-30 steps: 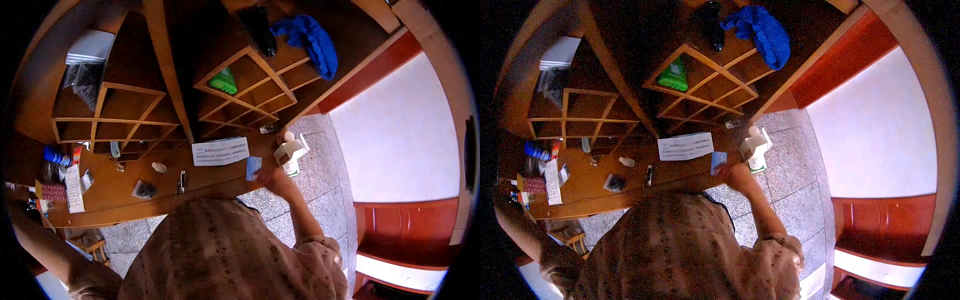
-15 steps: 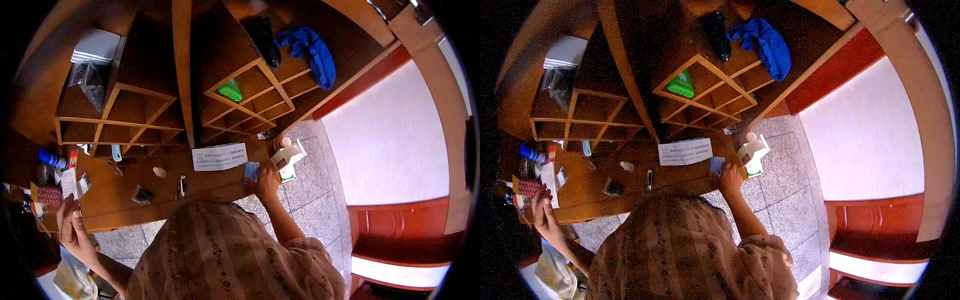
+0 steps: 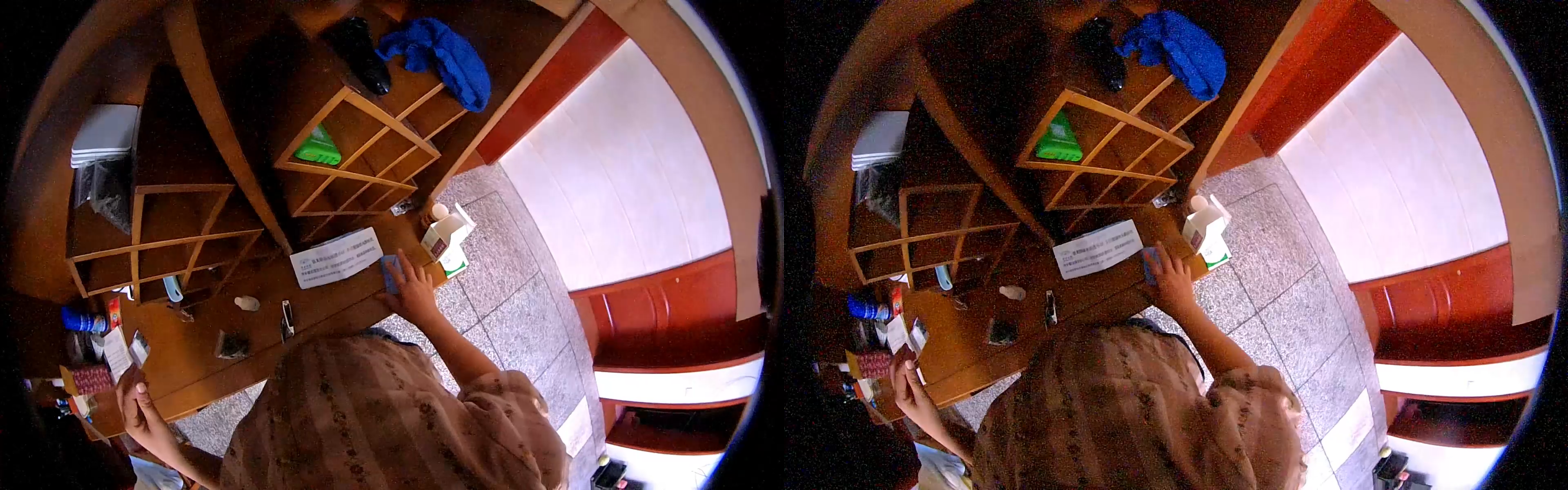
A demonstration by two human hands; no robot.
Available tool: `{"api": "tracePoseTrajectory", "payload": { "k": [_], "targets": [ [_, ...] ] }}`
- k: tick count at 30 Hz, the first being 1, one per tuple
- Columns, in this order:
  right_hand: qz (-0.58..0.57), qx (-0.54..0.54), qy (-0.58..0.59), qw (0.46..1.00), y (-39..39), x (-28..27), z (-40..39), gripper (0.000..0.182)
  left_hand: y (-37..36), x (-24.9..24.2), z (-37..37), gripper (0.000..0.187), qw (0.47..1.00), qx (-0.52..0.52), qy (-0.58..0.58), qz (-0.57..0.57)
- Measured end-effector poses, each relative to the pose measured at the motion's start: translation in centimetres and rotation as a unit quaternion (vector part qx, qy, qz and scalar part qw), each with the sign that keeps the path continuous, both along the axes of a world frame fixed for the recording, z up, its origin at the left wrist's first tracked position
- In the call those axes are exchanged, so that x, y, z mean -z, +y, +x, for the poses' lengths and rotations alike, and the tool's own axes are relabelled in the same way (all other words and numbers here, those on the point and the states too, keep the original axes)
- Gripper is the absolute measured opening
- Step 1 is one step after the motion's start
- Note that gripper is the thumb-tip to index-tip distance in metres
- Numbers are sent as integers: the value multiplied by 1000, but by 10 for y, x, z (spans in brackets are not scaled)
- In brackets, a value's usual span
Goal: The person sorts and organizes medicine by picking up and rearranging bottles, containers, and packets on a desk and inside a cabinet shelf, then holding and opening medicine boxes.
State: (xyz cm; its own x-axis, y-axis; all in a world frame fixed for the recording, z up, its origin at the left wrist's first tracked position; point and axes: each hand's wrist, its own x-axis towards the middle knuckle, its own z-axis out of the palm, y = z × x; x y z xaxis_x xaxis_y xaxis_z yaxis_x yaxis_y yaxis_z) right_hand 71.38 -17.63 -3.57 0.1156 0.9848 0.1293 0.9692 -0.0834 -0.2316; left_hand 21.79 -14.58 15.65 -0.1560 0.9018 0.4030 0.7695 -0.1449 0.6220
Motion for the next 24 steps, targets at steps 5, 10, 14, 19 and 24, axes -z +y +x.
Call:
{"api": "tracePoseTrajectory", "payload": {
  "k": [5, 10, 14, 19, 24],
  "targets": [
    [-89, -46, -20, 995, 1, -7, 9, 83, 12, 8, 2, 22, 998, 46, -22, -27],
    [-115, -154, -61, 979, -28, -25, 19, 86, 18, 3, 20, 21, 996, 84, -35, -14],
    [-120, -152, -147, 970, -35, -10, 19, 68, 15, 16, 8, 20, 995, 56, -64, -49],
    [54, -118, 3, 991, -6, -66, 31, 32, 5, 11, 19, 22, 996, -16, -55, -65],
    [349, -145, -28, 926, 23, -235, 22, 32, 11, 29, 14, 30, 1000, 3, -12, -25]
  ]
}}
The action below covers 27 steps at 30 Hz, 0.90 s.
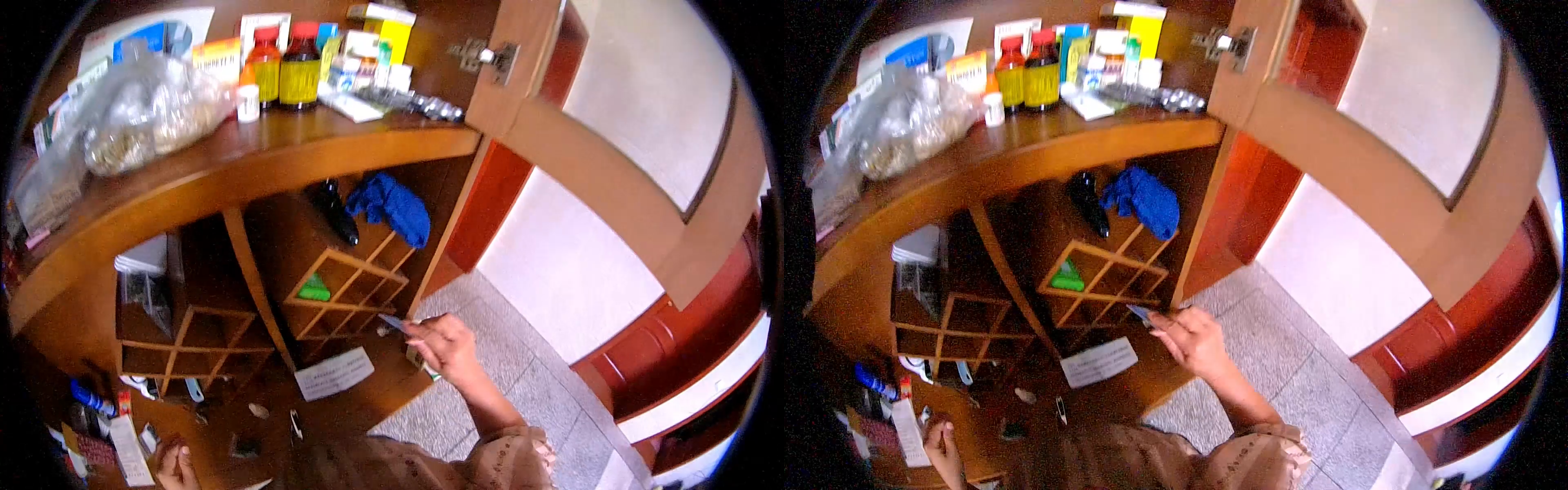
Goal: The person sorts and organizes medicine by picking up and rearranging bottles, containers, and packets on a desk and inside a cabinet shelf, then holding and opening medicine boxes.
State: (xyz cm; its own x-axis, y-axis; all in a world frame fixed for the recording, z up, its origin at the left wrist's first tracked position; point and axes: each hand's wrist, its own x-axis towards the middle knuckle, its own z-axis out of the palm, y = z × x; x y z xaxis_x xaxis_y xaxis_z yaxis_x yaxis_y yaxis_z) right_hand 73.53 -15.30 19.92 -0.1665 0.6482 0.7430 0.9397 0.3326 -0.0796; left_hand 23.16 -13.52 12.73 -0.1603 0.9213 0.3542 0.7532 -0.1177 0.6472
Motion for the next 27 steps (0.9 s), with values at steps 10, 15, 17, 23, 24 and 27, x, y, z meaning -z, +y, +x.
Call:
{"api": "tracePoseTrajectory", "payload": {
  "k": [10, 15, 17, 23, 24, 27],
  "targets": [
    [325, 10, -84, 942, 51, -193, 9, 32, -34, -65, 34, 22, 997, 68, 36, -7],
    [294, 102, -198, 930, 75, -225, 17, 32, -43, -46, 21, 19, 995, 89, 48, 16],
    [282, 90, -205, 933, 74, -231, 20, 32, -47, -28, 13, 19, 995, 85, 41, 14],
    [185, 95, -234, 950, 90, -230, 30, 31, -57, -7, 7, 21, 998, 45, 16, -29],
    [165, 111, -233, 952, 91, -230, 31, 34, -58, -3, 9, 21, 999, 42, -8, -25],
    [151, 121, -235, 953, 97, -225, 33, 40, -58, -9, 20, 22, 999, 29, -27, -27]
  ]
}}
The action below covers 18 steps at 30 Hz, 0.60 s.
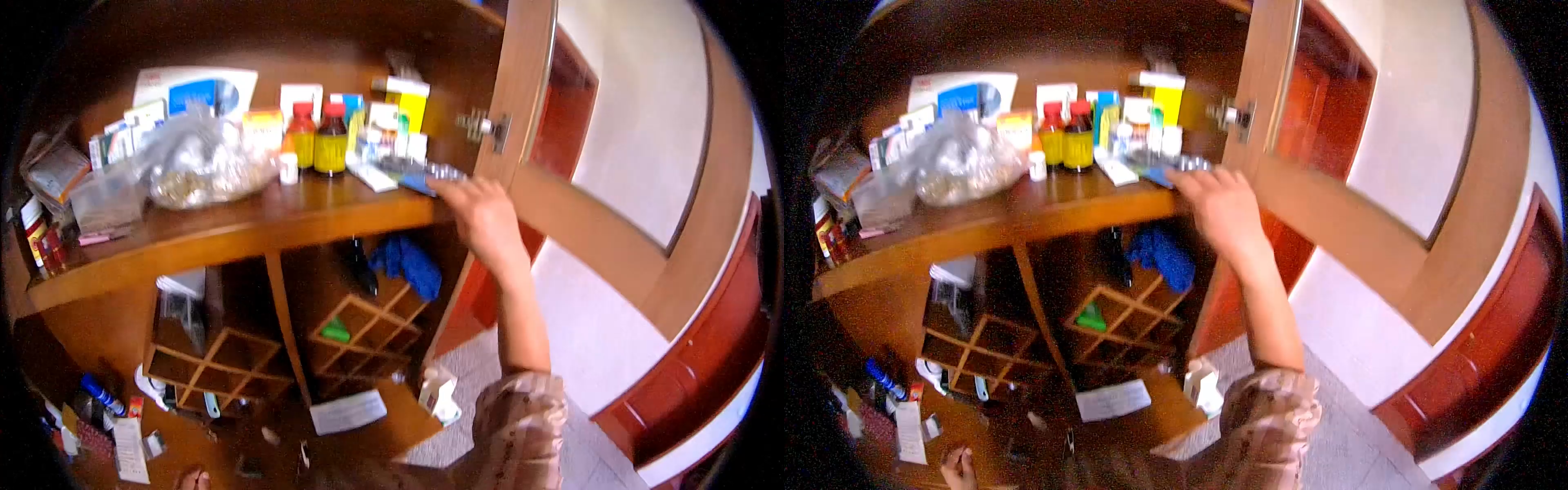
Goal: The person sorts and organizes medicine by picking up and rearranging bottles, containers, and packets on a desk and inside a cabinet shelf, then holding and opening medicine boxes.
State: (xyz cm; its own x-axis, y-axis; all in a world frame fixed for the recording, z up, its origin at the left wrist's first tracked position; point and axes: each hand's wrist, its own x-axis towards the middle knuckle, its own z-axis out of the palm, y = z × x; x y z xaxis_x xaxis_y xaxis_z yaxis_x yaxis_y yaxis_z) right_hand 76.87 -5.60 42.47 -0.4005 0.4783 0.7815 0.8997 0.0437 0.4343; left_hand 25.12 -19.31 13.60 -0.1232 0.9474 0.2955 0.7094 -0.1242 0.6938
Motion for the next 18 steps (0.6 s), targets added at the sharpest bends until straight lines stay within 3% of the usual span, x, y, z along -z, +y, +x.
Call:
{"api": "tracePoseTrajectory", "payload": {
  "k": [3, 4, 5, 7, 8, 11, 12, 13, 15, 18],
  "targets": [
    [5, 17, -27, 999, 7, 11, 6, 50, 0, -4, -3, 22, 997, 4, 72, 28],
    [28, -6, -30, 999, 12, 12, 7, 47, 5, -2, 1, 31, 987, -125, 5, -101],
    [51, -25, -32, 998, 11, 14, 7, 44, 3, -5, 3, 33, 991, -107, 17, -81],
    [97, -79, -27, 992, -17, 11, 0, 38, -1, 20, -5, 34, 995, -74, 3, 66],
    [143, -111, -7, 983, -21, 28, 5, 33, 0, 7, -12, 32, 998, -22, 33, -43],
    [-2, -121, 246, 962, -67, 96, 11, 32, -1, 9, 3, 31, 999, -42, -11, 21],
    [-73, -73, 312, 945, -72, 128, 28, 36, 2, 1, -7, 30, 998, -3, 7, -56],
    [-143, -23, 374, 916, -77, 165, 45, 41, 2, 1, -5, 30, 998, -3, 8, -60],
    [-248, 80, 425, 867, -94, 235, 63, 68, 3, 0, 0, 29, 997, -15, -25, -73],
    [-264, 26, 483, 834, -119, 356, 76, 112, 11, -4, 13, 26, 995, -33, -46, -82]
  ]
}}
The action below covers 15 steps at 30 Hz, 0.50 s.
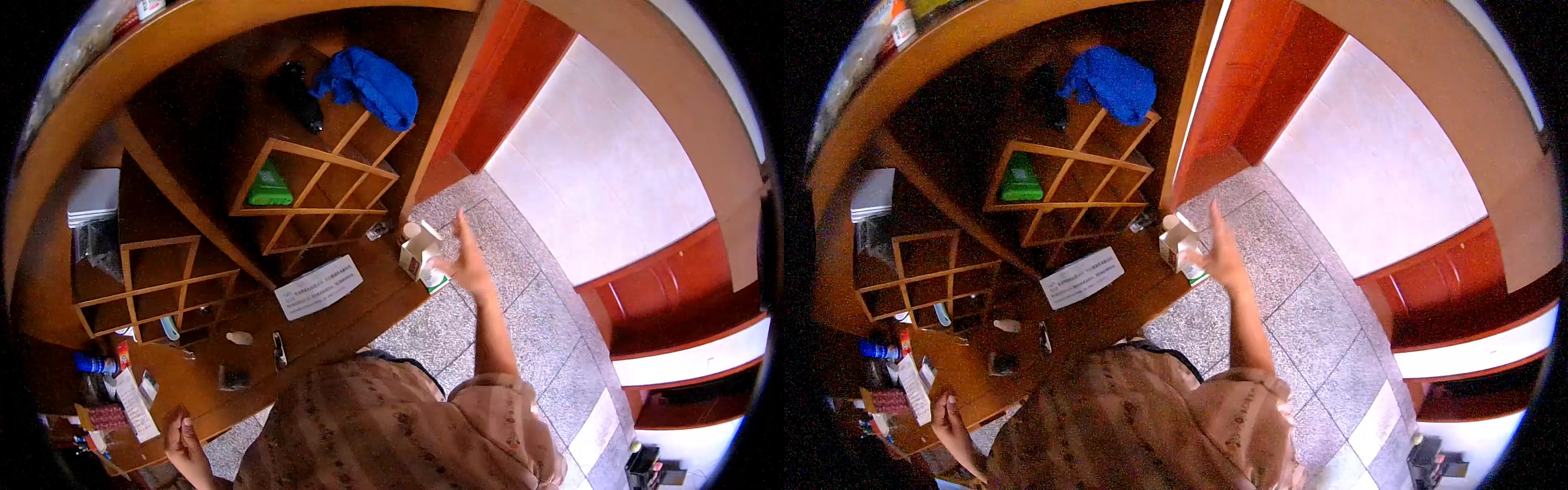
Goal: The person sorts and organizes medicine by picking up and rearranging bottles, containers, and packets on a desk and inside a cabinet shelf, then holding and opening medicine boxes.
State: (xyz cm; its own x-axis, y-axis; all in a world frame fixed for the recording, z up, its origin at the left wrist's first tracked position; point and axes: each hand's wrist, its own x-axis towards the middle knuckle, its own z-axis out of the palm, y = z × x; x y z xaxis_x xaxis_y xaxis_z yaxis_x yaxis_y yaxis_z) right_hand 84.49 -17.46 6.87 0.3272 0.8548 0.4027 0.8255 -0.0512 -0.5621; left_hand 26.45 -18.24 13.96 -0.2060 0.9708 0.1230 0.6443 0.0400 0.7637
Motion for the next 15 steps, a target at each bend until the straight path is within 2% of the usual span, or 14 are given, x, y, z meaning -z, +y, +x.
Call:
{"api": "tracePoseTrajectory", "payload": {
  "k": [1, 3, 4, 5, 7, 9, 11, 12, 13, 15],
  "targets": [
    [1, 2, 10, 1000, -6, 28, -8, 122, 3, 1, 1, 26, 1000, 3, 2, -4],
    [-15, 29, 83, 996, -11, 54, -31, 124, 13, 6, 5, 24, 995, 67, 74, 28],
    [-13, 48, 96, 994, -8, 58, -39, 124, 17, -9, 29, 20, 997, 77, 21, 13],
    [-10, 67, 109, 992, -5, 61, -47, 123, 22, -10, 36, 20, 996, 81, 23, 12],
    [-20, 123, 131, 983, 0, 72, -50, 105, 29, -10, 47, 18, 986, 149, 75, 12],
    [35, 105, 134, 985, 0, 77, -50, 95, 35, -16, 64, 19, 977, 185, 108, 9],
    [31, 37, 206, 977, -5, 22, -73, 89, 41, -17, 85, 25, 955, 294, 33, 34],
    [26, -36, 260, 965, -5, 12, -82, 85, 45, -7, 90, 39, 949, 315, 24, 0],
    [-13, -102, 351, 931, -5, -12, -99, 87, 47, -5, 107, 39, 947, 320, 26, -2],
    [-21, -229, 353, 907, -4, -35, -134, 91, 50, -6, 155, 51, 934, 319, -162, 0]
  ]
}}
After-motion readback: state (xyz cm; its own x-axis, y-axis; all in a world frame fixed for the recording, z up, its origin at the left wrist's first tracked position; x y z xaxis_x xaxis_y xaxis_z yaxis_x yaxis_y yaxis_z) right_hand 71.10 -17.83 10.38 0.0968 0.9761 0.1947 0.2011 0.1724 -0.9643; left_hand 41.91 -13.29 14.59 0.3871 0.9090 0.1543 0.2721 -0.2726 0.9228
